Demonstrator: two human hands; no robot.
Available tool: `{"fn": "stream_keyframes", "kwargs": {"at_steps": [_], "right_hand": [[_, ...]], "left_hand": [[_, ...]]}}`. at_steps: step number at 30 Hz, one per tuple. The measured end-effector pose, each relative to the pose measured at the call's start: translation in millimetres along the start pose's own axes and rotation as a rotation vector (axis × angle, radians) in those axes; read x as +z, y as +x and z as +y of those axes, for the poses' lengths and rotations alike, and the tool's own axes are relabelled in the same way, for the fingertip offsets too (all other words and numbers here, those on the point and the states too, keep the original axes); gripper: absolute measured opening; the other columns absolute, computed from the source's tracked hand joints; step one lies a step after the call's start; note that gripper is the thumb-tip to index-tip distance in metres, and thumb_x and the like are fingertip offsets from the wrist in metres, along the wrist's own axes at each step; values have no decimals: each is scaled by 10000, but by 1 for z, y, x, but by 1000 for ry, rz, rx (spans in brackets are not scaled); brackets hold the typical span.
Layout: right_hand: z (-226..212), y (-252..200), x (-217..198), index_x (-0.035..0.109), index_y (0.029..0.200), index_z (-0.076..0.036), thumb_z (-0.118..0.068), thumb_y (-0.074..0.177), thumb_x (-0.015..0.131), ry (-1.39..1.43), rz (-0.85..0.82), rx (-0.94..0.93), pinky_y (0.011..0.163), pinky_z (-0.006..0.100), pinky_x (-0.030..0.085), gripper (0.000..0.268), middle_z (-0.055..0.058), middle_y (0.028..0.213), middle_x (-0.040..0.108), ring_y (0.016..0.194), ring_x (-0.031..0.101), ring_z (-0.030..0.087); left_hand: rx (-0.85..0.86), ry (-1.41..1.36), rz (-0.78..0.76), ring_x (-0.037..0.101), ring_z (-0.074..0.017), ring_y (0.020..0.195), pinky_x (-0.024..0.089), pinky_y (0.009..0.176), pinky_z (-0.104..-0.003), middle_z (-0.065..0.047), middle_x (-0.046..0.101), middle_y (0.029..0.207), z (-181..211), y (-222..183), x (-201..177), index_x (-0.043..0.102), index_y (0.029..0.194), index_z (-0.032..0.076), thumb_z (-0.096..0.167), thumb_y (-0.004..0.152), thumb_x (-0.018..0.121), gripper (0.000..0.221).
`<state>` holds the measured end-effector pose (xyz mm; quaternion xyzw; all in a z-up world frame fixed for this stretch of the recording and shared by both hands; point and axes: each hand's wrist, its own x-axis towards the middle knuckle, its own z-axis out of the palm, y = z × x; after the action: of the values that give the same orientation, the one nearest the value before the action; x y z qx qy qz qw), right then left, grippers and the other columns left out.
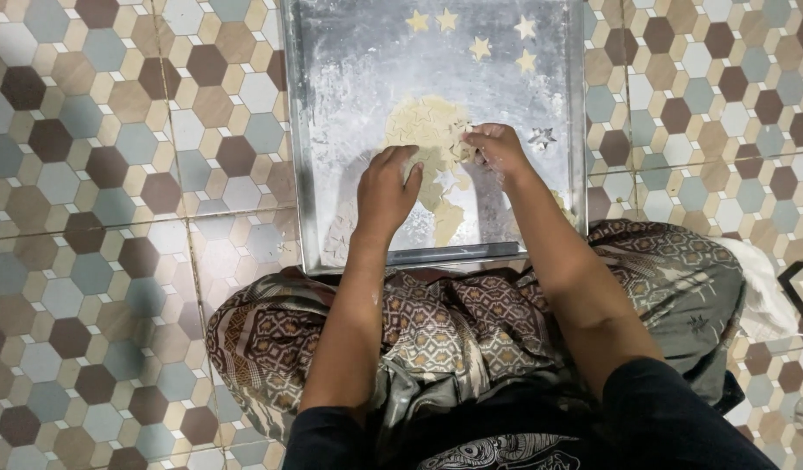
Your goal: Using a star-shaped cookie cutter to cut out pieces from a rolled-out dough on a metal tray.
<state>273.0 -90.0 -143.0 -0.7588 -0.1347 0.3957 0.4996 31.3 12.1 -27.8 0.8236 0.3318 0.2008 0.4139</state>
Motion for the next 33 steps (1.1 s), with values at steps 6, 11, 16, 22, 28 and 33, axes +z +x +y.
{"fn": "stream_keyframes", "kwargs": {"at_steps": [6,11,16,22,28,33], "right_hand": [[-1,-12,3,722,961,-55,-201,900,680,69,-20,-28,401,209,332,163,55,662,590,459,533,87],[1,-13,1,734,952,-69,-170,901,697,142,-52,-43,407,205,312,119,46,641,566,449,535,98],[-1,-18,-1,750,1003,-63,-162,921,687,206,-57,-51,403,202,314,143,51,673,587,462,554,96],[-6,-22,-2,745,1029,-40,-155,933,684,268,-49,-59,386,208,328,161,60,679,573,456,559,99],[-2,-22,1,734,1054,-19,-115,937,660,298,-30,-67,354,210,365,169,75,684,588,429,566,108],[12,-14,3,723,1089,-21,-28,835,784,237,-83,-159,347,222,416,262,93,712,629,419,558,124]], "left_hand": [[103,154,-96,667,-308,1110,562,906,-440,-110,687,1150,-8,48,43,662,1323,102,126,992,641,332],[182,392,-273,562,-298,1223,518,966,-454,-88,600,1282,-10,78,70,641,1358,136,169,921,744,450],[179,428,-315,525,-289,1212,474,948,-430,-87,567,1235,-2,88,74,697,1238,135,202,918,758,332],[207,448,-289,581,-283,1011,474,860,-454,-50,568,978,-12,99,87,704,1022,137,239,845,820,235],[243,540,-374,623,-264,975,490,850,-437,-35,626,946,-9,106,85,751,1009,182,208,851,806,170],[243,578,-462,630,-285,1021,516,881,-449,-63,660,1012,-10,115,81,785,1037,181,207,888,777,151]]}}
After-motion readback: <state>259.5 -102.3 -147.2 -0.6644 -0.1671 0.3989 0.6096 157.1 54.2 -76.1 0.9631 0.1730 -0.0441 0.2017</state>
